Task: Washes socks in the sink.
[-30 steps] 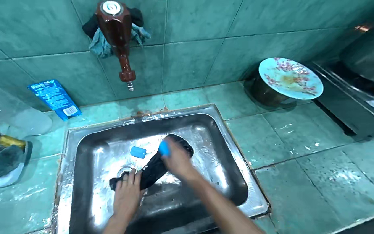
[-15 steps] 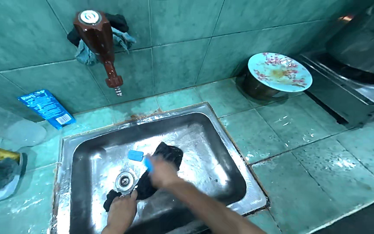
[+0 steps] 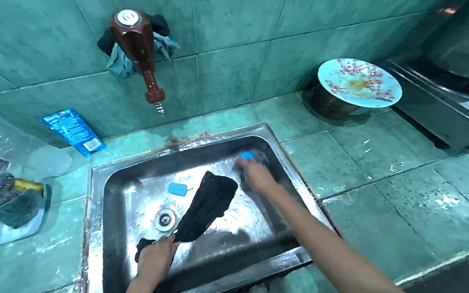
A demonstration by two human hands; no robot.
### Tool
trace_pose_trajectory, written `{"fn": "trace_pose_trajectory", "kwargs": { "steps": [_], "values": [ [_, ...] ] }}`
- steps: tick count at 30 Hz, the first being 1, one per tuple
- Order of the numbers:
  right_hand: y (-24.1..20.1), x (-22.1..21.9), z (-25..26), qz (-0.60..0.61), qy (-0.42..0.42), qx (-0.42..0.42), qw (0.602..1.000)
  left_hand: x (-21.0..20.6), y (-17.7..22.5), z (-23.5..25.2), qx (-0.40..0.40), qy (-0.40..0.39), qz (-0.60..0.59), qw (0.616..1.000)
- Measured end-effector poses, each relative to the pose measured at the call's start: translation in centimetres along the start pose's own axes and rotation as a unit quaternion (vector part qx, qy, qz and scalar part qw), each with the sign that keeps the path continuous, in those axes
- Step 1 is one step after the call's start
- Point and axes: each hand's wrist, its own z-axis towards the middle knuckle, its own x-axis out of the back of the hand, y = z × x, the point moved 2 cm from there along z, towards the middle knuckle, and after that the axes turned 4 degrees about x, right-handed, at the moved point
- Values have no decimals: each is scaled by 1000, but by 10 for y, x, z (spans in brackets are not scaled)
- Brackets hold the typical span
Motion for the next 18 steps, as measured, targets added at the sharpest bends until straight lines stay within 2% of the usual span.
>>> {"fn": "trace_pose_trajectory", "kwargs": {
  "steps": [2,4,6,8,10,14,16,18],
  "values": [
    [-31,-36,-28,-33,-77,63,994,8,-5,-6,-15,106,-48,993],
    [-52,-64,-47,-67,-149,96,982,17,-14,-17,-38,227,-120,966],
    [-54,-64,-51,-75,-167,112,977,31,-27,-31,-46,280,-220,933],
    [-42,-35,-49,-32,-157,124,979,46,-41,-48,-34,276,-364,889],
    [-29,18,-47,37,-154,143,977,55,-49,-58,-37,251,-467,847],
    [-14,111,-44,67,-58,205,975,62,-35,-55,-65,197,-608,766],
    [-16,120,-32,34,10,180,983,49,-27,-36,-49,139,-610,778],
    [-33,95,-21,-45,62,112,991,25,-19,-15,-19,70,-540,839]
  ]
}}
